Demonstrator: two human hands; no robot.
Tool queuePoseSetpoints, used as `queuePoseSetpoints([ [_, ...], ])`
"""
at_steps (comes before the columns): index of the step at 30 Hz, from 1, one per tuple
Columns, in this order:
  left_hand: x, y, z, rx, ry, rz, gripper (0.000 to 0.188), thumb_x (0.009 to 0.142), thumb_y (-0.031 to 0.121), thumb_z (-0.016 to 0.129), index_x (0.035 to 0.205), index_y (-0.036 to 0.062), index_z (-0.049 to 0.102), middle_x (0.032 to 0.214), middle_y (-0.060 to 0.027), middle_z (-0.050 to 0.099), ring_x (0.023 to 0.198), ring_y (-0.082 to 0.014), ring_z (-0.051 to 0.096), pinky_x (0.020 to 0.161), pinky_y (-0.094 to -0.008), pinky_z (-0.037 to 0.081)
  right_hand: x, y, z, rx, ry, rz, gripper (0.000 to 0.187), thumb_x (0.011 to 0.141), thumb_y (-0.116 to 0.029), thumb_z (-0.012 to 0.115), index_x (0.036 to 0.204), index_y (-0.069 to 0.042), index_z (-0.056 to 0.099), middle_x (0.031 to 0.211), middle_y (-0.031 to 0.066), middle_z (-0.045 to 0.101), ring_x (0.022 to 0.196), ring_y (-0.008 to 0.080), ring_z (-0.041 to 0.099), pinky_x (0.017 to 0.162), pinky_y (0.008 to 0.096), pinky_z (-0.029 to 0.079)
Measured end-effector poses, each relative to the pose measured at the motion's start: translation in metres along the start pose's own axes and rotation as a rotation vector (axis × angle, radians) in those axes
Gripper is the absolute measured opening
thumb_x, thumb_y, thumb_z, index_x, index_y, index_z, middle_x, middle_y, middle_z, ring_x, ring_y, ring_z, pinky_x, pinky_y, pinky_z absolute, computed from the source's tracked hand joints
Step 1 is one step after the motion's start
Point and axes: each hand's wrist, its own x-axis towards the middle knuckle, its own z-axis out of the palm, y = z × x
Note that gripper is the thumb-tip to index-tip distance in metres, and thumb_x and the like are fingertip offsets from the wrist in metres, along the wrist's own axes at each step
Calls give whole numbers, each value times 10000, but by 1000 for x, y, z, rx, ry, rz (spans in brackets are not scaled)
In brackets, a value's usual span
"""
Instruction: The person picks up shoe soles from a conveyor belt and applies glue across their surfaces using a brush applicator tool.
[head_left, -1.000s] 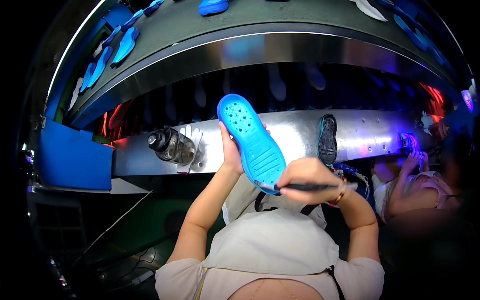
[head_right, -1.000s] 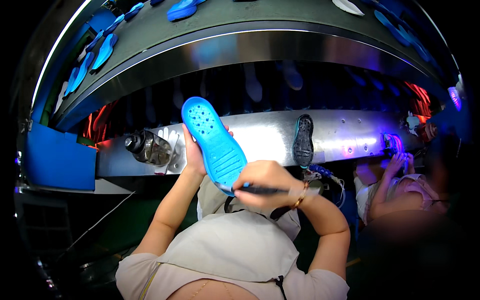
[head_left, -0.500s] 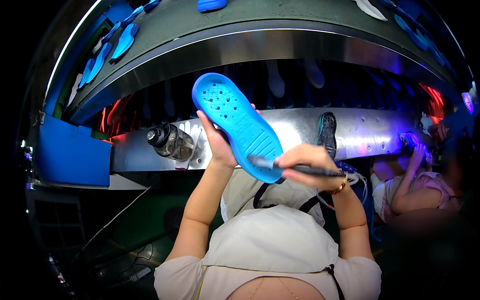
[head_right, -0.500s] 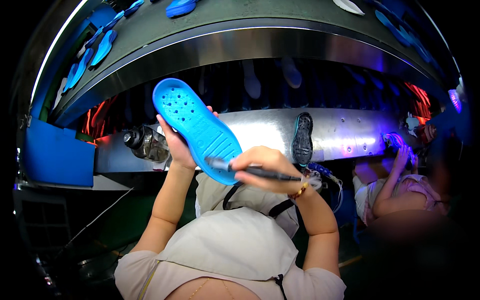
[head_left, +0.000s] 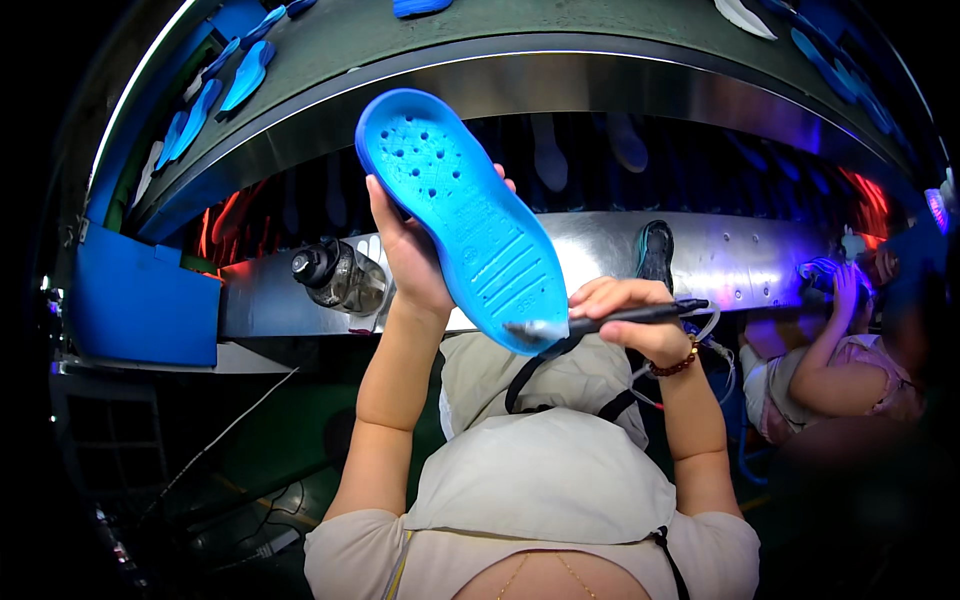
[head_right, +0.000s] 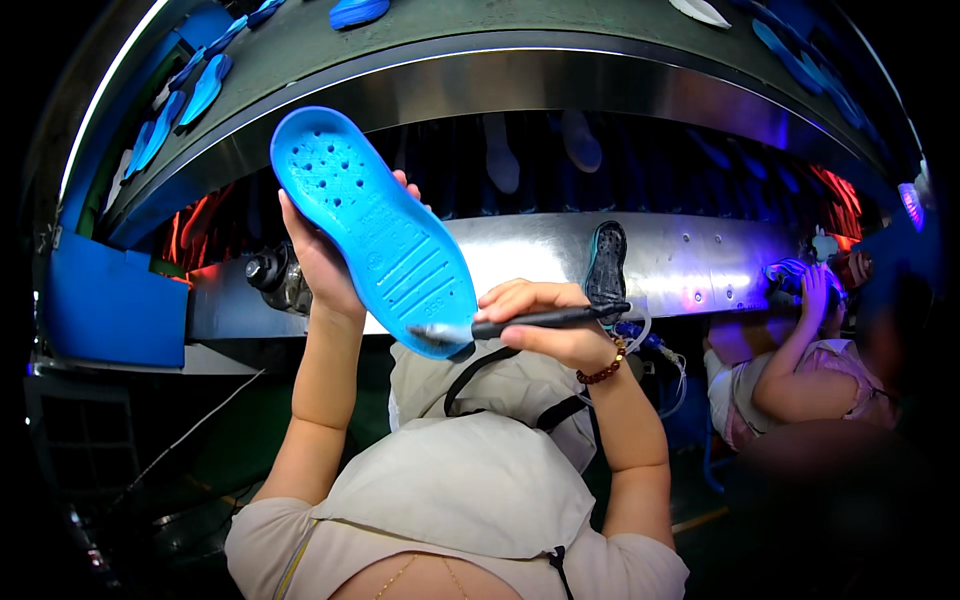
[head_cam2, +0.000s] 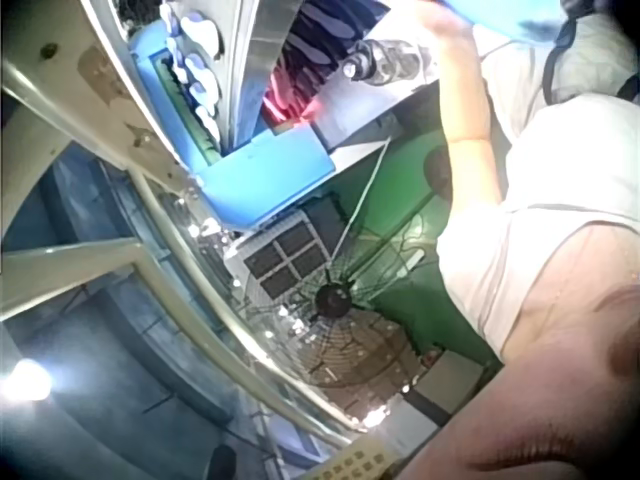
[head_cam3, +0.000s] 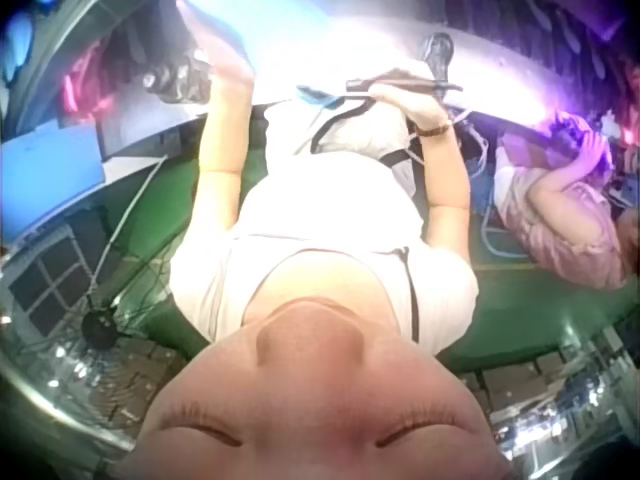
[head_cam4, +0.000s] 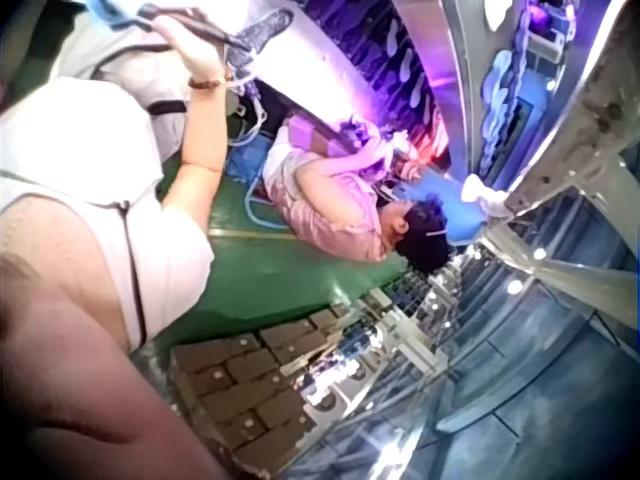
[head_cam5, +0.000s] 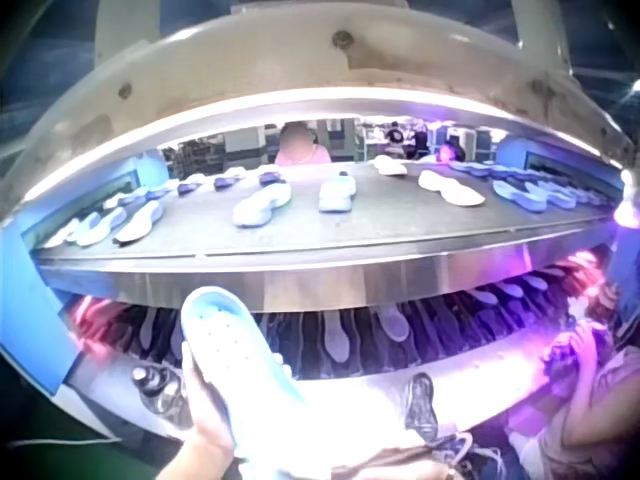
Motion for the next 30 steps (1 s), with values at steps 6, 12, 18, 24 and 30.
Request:
queuePoseSetpoints([
  [6, -16, -22, 11, 116, 160, 41, 678, 856, 510, 315, 1247, -42, 352, 1157, -216, 500, 1015, -342, 534, 911, -444, 414, 3, 5, 28, 450, 338, 26, 152, 792, -1, 565, 941, 31, 561, 992, 180, 593, 949, 204, 570, 848, 320, 447],
  [12, -23, -36, 7, 7, 17, -44, 526, 885, 374, 351, 1223, -28, 384, 1124, -170, 528, 998, -250, 549, 878, -373, 434, 1, -7, 48, -121, 236, -102, 162, 766, 26, 587, 927, 37, 579, 960, 182, 610, 915, 213, 586, 823, 317, 453],
  [18, -16, -26, 7, -128, 10, -5, 478, 876, 328, 394, 1184, -36, 427, 1090, -166, 554, 972, -255, 566, 870, -377, 441, 20, -21, 20, -335, 105, -146, 149, 703, 35, 635, 849, 39, 605, 879, 168, 633, 852, 250, 620, 783, 319, 478],
  [24, -11, -20, 3, -103, 18, -37, 451, 866, 291, 419, 1182, -30, 436, 1080, -167, 562, 953, -257, 575, 858, -373, 449, 34, -38, 13, -598, -33, -249, 131, 685, -3, 663, 805, 15, 615, 827, 141, 643, 795, 244, 634, 728, 302, 497],
  [30, -5, -17, -1, -127, 61, -286, 442, 870, 297, 408, 1126, -54, 490, 1054, -193, 575, 942, -274, 588, 844, -377, 467, 25, -53, 28, -559, -362, -190, 185, 652, -45, 713, 813, -19, 625, 826, 108, 650, 786, 242, 628, 714, 324, 475],
])
